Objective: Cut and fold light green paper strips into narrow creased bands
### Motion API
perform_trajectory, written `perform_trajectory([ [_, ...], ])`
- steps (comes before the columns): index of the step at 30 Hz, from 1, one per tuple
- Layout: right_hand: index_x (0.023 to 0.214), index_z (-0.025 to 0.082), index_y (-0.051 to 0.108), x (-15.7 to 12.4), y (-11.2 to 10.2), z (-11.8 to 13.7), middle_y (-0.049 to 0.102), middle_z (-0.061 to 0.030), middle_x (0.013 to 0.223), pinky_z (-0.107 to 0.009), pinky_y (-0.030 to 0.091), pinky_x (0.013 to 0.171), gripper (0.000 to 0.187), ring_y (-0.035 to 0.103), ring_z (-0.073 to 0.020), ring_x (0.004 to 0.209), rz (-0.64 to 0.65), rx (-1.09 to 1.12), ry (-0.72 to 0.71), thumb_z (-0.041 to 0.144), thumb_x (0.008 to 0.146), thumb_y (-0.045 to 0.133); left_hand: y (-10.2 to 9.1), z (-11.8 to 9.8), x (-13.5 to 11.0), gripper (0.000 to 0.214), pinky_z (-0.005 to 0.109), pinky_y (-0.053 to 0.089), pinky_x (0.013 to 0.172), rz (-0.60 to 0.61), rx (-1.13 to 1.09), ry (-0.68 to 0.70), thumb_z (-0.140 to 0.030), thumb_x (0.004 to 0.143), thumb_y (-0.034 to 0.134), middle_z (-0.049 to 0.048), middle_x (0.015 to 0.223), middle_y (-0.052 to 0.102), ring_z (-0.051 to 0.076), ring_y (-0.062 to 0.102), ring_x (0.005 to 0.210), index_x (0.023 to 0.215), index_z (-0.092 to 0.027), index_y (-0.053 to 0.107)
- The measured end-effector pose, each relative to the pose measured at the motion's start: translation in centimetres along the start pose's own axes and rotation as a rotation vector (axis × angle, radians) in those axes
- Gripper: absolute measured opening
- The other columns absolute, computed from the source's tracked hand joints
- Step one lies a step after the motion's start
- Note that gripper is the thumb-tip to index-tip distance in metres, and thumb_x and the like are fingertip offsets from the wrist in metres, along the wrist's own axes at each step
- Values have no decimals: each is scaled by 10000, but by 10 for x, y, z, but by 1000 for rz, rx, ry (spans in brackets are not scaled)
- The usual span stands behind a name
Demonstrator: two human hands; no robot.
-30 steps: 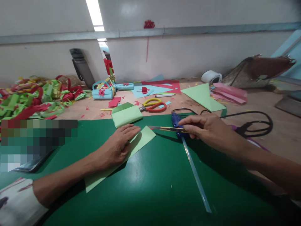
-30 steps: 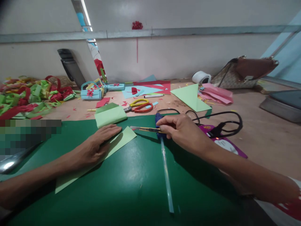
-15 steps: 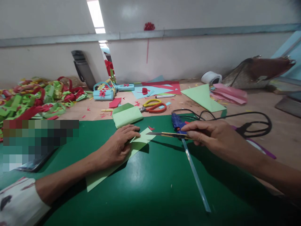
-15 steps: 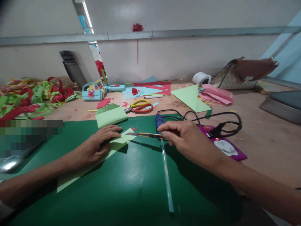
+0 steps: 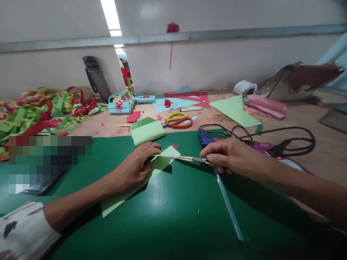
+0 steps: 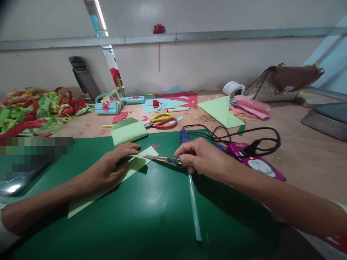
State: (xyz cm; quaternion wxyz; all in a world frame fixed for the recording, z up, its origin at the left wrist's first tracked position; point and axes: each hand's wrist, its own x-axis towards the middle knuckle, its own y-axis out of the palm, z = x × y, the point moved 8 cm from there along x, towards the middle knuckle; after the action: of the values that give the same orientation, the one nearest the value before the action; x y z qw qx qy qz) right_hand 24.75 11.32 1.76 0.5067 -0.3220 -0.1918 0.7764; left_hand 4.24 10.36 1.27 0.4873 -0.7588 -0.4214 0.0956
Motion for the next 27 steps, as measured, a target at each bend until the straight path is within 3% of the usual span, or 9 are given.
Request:
perform_trajectory([
  [7, 852, 152, 660, 1, 20, 16, 529, 32, 575, -175, 339, 412, 187, 474, -75, 461, 206, -41, -53, 227, 767, 512, -3, 0, 2, 230, 373, 412, 1010, -52, -15, -38, -154, 911, 401, 115, 1231, 558, 212, 496, 1181, 1085, -153, 551],
  [10, 808, 152, 662, 1, 27, 22, 538, 28, 601, -185, 332, 441, 185, 470, -77, 490, 262, -101, -101, 282, 781, 533, -2, 5, 1, 285, 381, 398, 1026, -56, 7, -86, -172, 901, 439, 116, 1250, 555, 222, 500, 1181, 1173, -154, 523],
  [15, 1025, 211, 606, -1, 28, 30, 586, 43, 696, -198, 356, 519, 347, 516, -106, 600, 156, -301, -260, 310, 700, 677, -4, 11, -1, 418, 389, 376, 1047, -78, 17, -124, -171, 874, 481, 121, 1331, 515, 232, 473, 1225, 1290, -157, 444],
  [19, 931, 211, 600, -9, 32, 38, 535, 54, 617, -206, 303, 487, 148, 434, -89, 523, 81, -416, -435, 215, 793, 547, -5, 10, 0, 304, 350, 427, 981, -87, -15, -107, -133, 857, 495, 106, 1211, 584, 206, 544, 1119, 1158, -157, 526],
  [21, 899, 199, 620, -13, 33, 42, 536, 42, 620, -215, 301, 499, 136, 422, -91, 523, 57, -444, -499, 206, 810, 518, -5, 9, 1, 223, 338, 429, 969, -85, -22, -72, -112, 857, 489, 107, 1186, 590, 198, 547, 1111, 1062, -151, 569],
  [24, 876, 192, 636, -12, 33, 41, 534, 33, 621, -222, 297, 495, 143, 423, -97, 531, 89, -429, -441, 242, 821, 514, -3, 7, 2, 197, 335, 410, 986, -71, -6, -22, -95, 865, 471, 115, 1204, 577, 197, 521, 1151, 992, -148, 613],
  [27, 830, 185, 608, -7, 40, 31, 490, 43, 585, -214, 304, 462, 163, 433, -97, 505, 258, -281, -244, 291, 845, 485, -3, 7, 1, 221, 335, 412, 983, -68, 16, -8, -111, 876, 472, 121, 1213, 570, 200, 513, 1164, 1016, -152, 637],
])
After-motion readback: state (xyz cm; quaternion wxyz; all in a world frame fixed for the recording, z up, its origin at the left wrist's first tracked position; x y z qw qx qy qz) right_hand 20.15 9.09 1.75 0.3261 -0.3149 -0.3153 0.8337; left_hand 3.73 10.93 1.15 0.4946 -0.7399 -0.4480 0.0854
